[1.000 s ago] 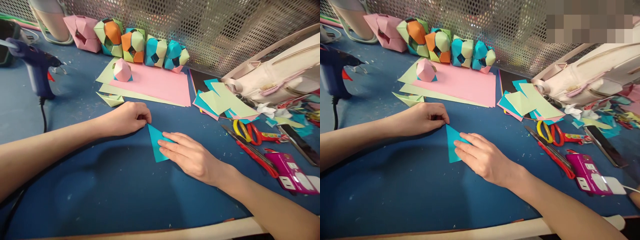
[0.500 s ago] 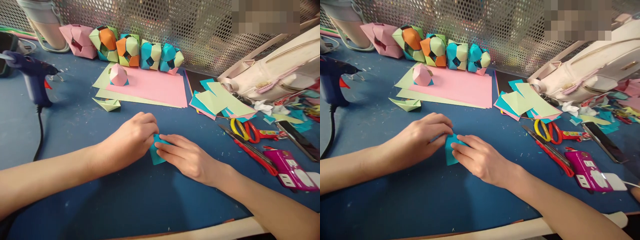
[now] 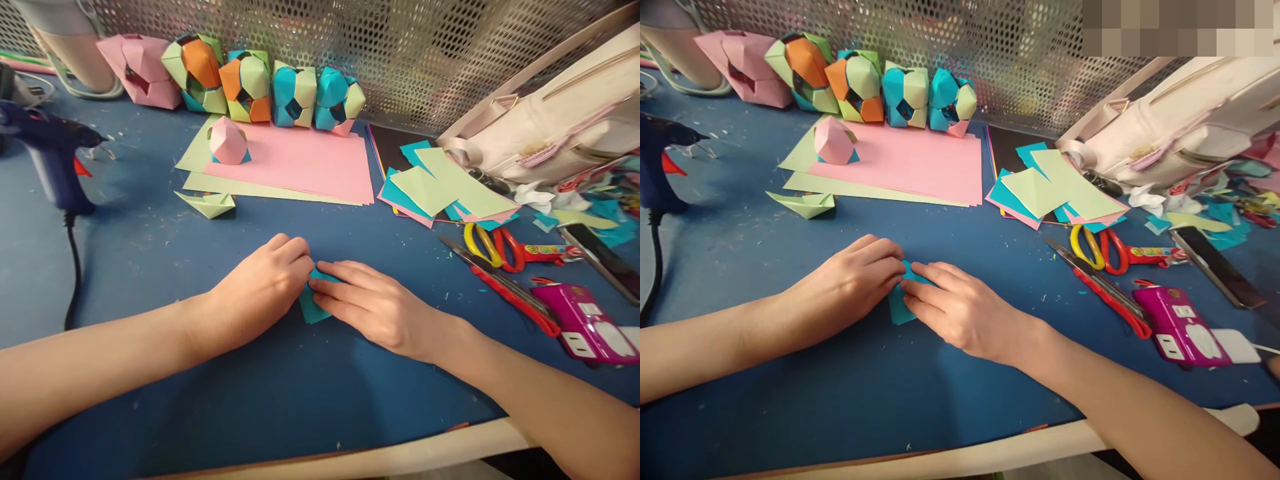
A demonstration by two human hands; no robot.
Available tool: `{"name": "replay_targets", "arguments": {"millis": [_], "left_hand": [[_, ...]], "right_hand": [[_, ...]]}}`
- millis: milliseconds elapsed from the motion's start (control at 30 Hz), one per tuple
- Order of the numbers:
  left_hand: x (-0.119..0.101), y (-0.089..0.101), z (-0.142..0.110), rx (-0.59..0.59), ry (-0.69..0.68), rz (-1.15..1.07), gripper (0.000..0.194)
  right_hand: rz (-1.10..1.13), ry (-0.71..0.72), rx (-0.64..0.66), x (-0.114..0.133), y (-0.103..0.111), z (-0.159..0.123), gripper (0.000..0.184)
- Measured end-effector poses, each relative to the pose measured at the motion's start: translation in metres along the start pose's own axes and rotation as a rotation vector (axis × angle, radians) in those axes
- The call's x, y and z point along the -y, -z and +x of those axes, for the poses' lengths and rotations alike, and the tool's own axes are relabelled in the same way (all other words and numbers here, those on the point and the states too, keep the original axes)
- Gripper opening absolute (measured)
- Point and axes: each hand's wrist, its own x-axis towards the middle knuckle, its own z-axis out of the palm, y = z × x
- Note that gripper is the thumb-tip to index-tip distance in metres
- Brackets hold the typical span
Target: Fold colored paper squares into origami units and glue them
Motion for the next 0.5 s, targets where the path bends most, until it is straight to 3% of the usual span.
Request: {"name": "replay_targets", "arguments": {"millis": [500], "left_hand": [[0.0022, 0.0013, 0.0030, -0.067, -0.019, -0.020, 0.031]], "right_hand": [[-0.054, -0.048, -0.041, 0.0031, -0.0058, 0.0003, 0.027]]}}
